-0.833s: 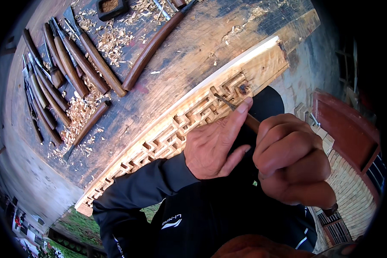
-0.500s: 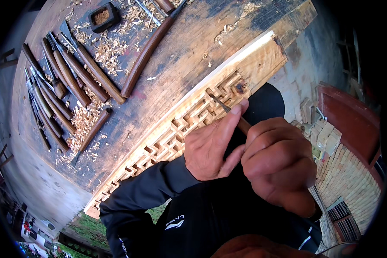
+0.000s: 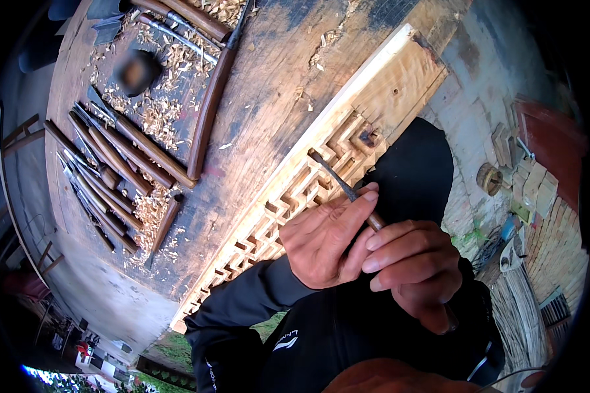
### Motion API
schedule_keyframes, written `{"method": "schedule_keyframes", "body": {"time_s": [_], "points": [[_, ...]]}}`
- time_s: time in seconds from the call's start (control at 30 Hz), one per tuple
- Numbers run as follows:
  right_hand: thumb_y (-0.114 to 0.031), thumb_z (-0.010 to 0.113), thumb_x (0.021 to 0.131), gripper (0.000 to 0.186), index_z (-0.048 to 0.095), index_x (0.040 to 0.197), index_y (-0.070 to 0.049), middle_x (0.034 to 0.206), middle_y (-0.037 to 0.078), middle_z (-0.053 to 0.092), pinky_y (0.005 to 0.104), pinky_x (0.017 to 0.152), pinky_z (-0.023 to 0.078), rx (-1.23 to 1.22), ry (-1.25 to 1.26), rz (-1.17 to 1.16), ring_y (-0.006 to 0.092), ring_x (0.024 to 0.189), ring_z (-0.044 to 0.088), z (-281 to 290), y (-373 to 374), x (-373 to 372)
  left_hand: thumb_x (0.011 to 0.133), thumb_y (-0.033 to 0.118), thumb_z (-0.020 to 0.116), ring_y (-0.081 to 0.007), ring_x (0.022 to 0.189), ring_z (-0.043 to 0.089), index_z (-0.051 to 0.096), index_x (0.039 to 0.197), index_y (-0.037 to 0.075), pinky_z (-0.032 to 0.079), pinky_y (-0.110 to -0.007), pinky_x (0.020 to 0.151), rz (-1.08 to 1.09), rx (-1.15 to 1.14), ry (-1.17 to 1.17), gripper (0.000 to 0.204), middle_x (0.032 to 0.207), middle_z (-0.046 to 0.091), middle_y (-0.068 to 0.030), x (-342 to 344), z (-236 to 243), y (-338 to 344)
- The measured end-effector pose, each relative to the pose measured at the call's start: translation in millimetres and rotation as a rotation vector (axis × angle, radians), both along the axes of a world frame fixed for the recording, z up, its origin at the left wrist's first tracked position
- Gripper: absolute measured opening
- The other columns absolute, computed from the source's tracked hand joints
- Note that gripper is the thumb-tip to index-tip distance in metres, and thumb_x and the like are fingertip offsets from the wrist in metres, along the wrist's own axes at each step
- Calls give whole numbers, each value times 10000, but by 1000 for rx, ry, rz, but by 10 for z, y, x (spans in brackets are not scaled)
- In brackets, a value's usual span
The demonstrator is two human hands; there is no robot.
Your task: The person carves a geometric lattice pattern into a wooden board by hand using a chisel and a hammer.
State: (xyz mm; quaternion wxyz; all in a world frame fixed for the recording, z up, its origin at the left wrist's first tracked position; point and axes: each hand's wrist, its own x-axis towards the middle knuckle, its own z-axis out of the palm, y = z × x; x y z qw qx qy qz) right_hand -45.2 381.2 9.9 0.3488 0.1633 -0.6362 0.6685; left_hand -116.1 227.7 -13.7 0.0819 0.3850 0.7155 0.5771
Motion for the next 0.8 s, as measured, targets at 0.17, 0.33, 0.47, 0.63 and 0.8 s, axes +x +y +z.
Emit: {"method": "schedule_keyframes", "body": {"time_s": [0.17,0.33,0.47,0.63,0.8], "points": [[-580,495,1130,683,511,696,-53,872,232,768,590,771,665,-43,21,-90,372,770,775,-65,-25,142,915,20,756,-412,1119,788,623,1364,-109,652,-393,923,-100,1,125,486,1251,726,-376,-12,25,-85],[-455,604,1118,523,545,793,-49,928,179,778,610,842,668,204,-51,-111,389,835,797,-61,157,347,920,45,777,-443,1166,768,524,1466,-88,644,-408,946,-50,86,194,616,1307,691,-405,74,-56,8],[-411,608,1118,408,518,953,-49,920,180,759,543,722,696,258,-94,-141,369,842,806,3,181,400,904,78,839,-449,1204,751,507,1492,-88,637,-413,955,-36,130,78,695,1314,694,-394,105,-71,55],[-550,473,1133,500,488,993,-70,889,153,755,455,622,686,226,-114,-161,309,776,796,122,243,333,878,98,872,-438,1218,749,495,1514,-83,637,-404,945,-90,90,19,762,1340,695,-370,81,-45,63],[-703,306,1117,637,520,1013,-112,859,107,740,320,541,555,198,-172,-153,238,718,746,315,545,291,830,71,916,-383,1022,816,621,1394,-87,660,-366,781,-143,33,156,656,1186,777,-291,57,-25,50]]}}
